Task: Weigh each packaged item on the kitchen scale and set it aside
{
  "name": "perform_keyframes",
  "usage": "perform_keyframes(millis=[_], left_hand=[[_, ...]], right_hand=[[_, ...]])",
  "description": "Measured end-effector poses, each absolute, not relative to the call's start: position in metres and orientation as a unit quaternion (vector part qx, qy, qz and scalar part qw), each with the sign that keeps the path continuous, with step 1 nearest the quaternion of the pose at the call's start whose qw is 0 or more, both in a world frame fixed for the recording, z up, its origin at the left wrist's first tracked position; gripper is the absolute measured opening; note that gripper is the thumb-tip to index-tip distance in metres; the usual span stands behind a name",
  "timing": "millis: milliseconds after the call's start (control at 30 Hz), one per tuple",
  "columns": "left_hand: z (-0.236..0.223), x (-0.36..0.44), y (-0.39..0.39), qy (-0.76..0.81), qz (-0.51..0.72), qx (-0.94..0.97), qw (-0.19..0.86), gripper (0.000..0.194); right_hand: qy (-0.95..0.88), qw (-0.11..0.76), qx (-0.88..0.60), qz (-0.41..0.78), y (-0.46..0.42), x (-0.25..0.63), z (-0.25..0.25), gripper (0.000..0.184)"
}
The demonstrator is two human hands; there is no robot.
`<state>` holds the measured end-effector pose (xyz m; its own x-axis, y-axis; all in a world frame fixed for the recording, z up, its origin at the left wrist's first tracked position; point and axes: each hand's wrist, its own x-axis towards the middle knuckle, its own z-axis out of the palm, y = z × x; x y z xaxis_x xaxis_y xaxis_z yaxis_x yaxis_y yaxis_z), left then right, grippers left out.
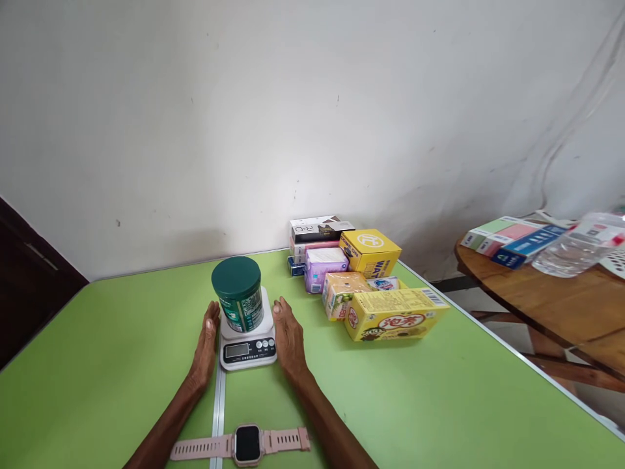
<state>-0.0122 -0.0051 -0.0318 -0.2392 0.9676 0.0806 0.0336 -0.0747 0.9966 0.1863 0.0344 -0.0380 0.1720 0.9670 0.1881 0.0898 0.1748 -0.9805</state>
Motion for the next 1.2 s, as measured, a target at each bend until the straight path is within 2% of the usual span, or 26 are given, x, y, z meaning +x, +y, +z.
perform_keyframes(millis=[133, 400, 733, 933, 1067, 1200], left_hand=[[-0.033, -0.011, -0.003, 0.540, 0.560, 0.478, 0.407, 0.091], [-0.027, -0.009, -0.002, 0.535, 0.556, 0.502, 0.391, 0.089], [-0.021, -0.008, -0.001, 0.536, 0.557, 0.513, 0.374, 0.084], [-0.027, -0.011, -0.001, 0.556, 0.566, 0.484, 0.369, 0.084], [-0.020, -0.015, -0.006, 0.569, 0.566, 0.494, 0.335, 0.082], [0.006, -0.015, -0.005, 0.548, 0.552, 0.560, 0.286, 0.085]], right_hand=[[-0.498, 0.549, -0.517, 0.428, 0.026, 0.176, -0.031, 0.099], [-0.496, 0.531, -0.503, 0.467, 0.025, 0.171, -0.030, 0.104], [-0.482, 0.558, -0.496, 0.457, 0.024, 0.169, -0.029, 0.088], [-0.482, 0.553, -0.505, 0.454, 0.025, 0.172, -0.029, 0.094], [-0.523, 0.568, -0.500, 0.393, 0.021, 0.171, -0.026, 0.088], [-0.601, 0.595, -0.443, 0.298, 0.014, 0.164, -0.013, 0.071]])
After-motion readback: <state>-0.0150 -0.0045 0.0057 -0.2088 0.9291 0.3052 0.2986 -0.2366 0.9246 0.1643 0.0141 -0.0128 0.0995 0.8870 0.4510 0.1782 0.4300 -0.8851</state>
